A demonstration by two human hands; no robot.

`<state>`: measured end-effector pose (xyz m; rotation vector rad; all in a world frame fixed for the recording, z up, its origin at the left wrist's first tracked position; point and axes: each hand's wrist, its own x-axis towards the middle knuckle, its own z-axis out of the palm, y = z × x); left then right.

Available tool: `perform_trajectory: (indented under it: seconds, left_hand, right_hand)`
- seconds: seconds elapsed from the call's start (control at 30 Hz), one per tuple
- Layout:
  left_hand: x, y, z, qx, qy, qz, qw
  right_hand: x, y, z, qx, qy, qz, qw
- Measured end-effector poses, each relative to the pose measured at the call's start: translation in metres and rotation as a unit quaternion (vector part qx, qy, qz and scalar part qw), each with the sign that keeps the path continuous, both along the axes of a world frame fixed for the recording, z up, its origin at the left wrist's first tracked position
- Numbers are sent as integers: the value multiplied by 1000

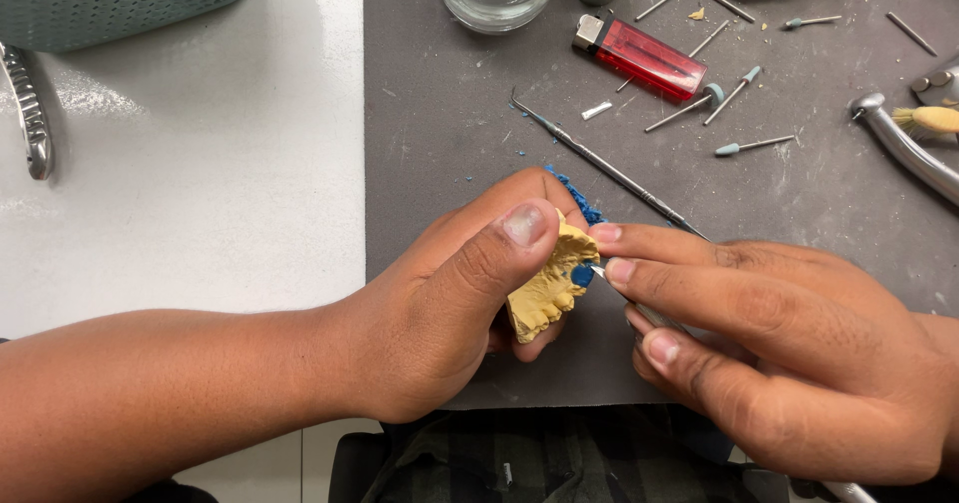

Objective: The person holds a yellow dental stone cast of a jaw in one hand and uses a metal wax carver to sculpt and smooth blue wax on the teeth, rotating the cast to reach different surfaces. Near the end they set the cast down, pick up the removed blue wax piece, and reach toward a tool organizer on the bench.

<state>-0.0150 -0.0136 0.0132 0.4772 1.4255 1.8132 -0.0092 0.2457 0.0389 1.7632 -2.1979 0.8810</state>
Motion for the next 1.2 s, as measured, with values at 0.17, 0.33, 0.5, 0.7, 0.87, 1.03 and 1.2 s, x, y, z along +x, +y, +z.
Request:
perform_trajectory:
  seconds: [0.17,0.33,0.5,0.7,0.87,1.03,1.2]
  left_hand:
    - [0,0,1,-10,-8,4,1000]
    - [0,-2,1,-17,20,6,1000]
    - [2,-2,1,-10,-8,17,1000]
    - [1,-2,1,-16,-9,6,1000]
    - [1,-4,1,-16,-7,1,1000]
    - [1,-4,2,-18,-30,0,999]
    - [2,-1,2,-22,-38,2,999]
  right_hand:
    - [4,8,-8,6,-31,-14,999]
    - [21,14,-15,88,-397,-189,894]
    - [19,13,-14,58,-74,-68,993]
    - [8,2,-3,16,-41,-33,999]
    - [4,-2,1,5,-17,-18,1000]
    - [4,-1,-1,5,-16,-13,1000]
    - [8,6,-7,0,-16,-18,1000]
